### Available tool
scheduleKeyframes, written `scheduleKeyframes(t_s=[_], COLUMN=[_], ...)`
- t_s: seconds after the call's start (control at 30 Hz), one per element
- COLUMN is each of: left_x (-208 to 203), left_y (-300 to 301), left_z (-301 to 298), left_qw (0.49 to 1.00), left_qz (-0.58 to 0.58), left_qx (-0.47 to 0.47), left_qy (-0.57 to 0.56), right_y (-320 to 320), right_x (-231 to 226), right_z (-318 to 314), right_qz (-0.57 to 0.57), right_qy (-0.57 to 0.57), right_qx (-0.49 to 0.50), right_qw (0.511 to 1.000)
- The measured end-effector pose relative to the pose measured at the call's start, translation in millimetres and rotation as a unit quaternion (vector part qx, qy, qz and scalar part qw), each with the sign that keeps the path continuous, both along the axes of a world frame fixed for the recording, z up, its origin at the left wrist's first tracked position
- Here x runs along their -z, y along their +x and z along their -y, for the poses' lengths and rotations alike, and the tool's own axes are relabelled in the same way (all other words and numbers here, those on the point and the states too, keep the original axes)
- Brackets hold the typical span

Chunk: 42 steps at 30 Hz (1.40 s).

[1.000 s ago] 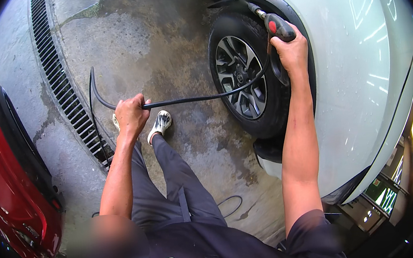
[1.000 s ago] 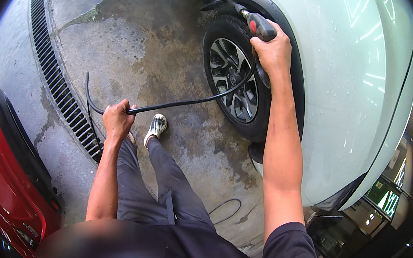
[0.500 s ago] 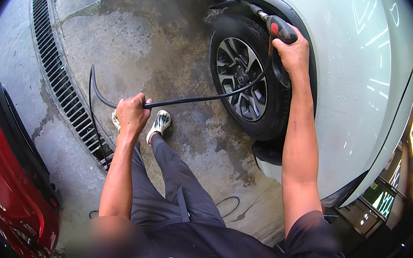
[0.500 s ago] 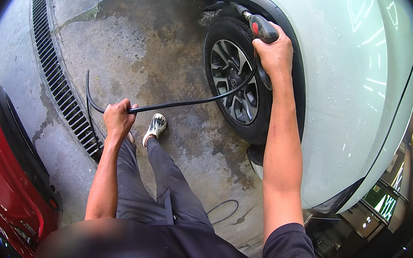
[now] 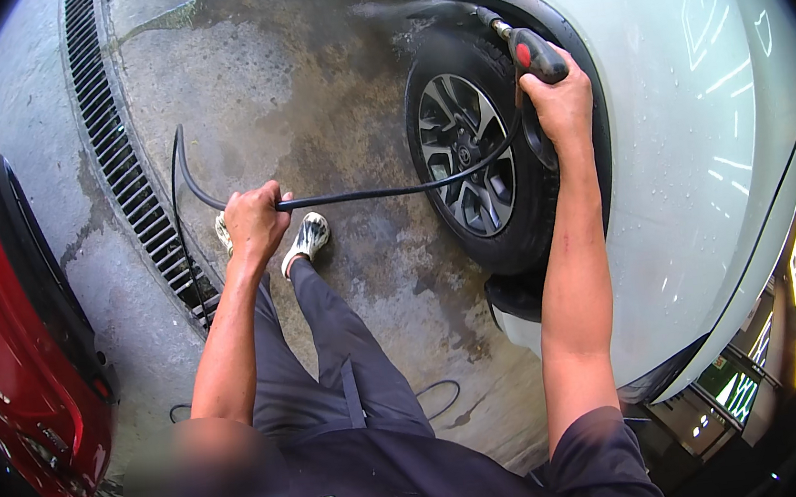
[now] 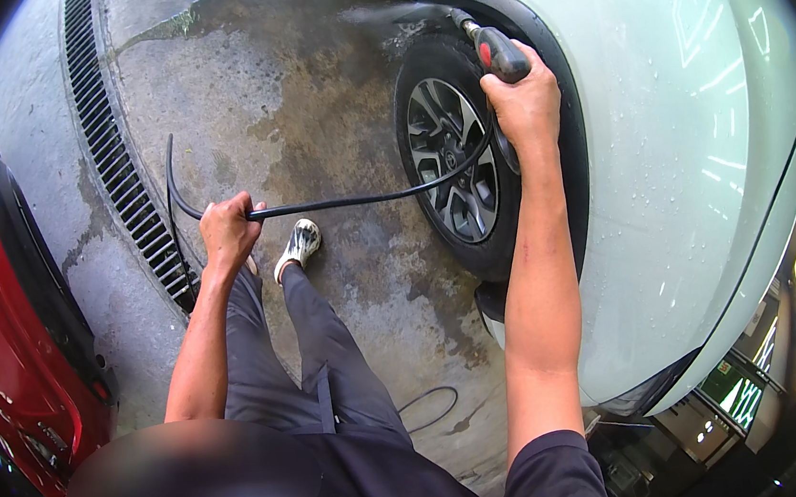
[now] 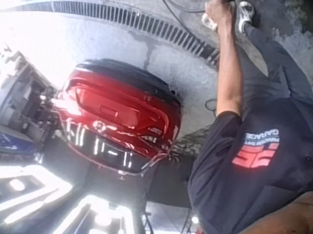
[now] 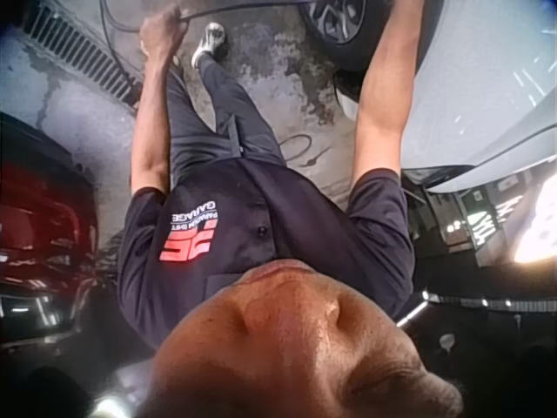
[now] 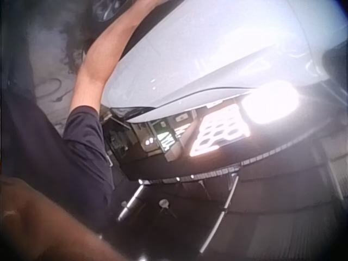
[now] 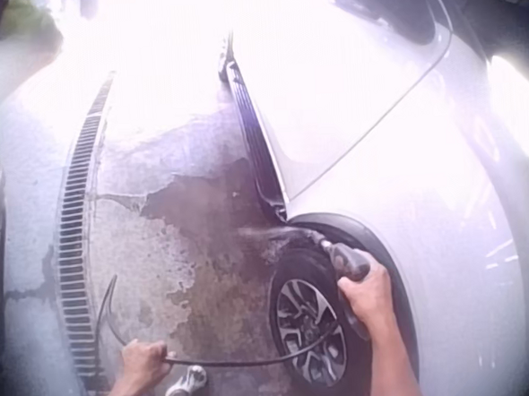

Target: The person uses a pressure washer to clean a white car, starting with the wheels and wheel wells, then moving to the side panels, rear bumper, and hood. The person systematically sprays water across the vehicle's exterior surfaces.

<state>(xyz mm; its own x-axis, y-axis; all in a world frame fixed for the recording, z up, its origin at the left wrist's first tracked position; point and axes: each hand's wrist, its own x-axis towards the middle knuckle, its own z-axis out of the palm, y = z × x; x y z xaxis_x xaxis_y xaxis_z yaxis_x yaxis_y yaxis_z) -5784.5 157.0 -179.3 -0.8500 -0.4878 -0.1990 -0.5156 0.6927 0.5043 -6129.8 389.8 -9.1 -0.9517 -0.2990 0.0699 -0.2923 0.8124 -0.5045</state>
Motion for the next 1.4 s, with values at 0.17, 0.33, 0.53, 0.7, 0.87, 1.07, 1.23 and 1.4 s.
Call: scheduleKeyframes(t_s=[0.17,0.33,0.53,0.7,0.87,1.07,1.23,1.4], left_x=[4,20,38,37,30,24,25,24], left_y=[-2,-5,-10,-17,-17,-13,-11,-14], left_z=[-2,0,-3,-5,-4,-1,1,5], left_qw=[1.000,1.000,0.999,0.998,0.998,0.999,0.999,0.999], left_qz=[0.007,0.001,0.019,0.027,0.031,0.034,0.025,0.028], left_qx=[-0.006,0.007,0.020,0.032,0.025,0.020,0.018,0.018], left_qy=[-0.007,-0.028,-0.026,-0.040,-0.038,-0.022,-0.016,-0.024], right_y=[5,17,27,33,30,15,6,3], right_x=[12,31,53,43,40,32,27,24], right_z=[-6,-21,-38,-38,-43,-51,-46,-40], right_qz=[-0.005,-0.006,-0.103,-0.053,-0.049,-0.013,0.000,0.002], right_qy=[-0.010,-0.059,-0.072,-0.079,-0.065,-0.084,-0.072,-0.075], right_qx=[0.027,0.041,0.020,0.054,0.082,0.059,0.060,0.053], right_qw=[1.000,0.997,0.992,0.994,0.993,0.995,0.996,0.996])
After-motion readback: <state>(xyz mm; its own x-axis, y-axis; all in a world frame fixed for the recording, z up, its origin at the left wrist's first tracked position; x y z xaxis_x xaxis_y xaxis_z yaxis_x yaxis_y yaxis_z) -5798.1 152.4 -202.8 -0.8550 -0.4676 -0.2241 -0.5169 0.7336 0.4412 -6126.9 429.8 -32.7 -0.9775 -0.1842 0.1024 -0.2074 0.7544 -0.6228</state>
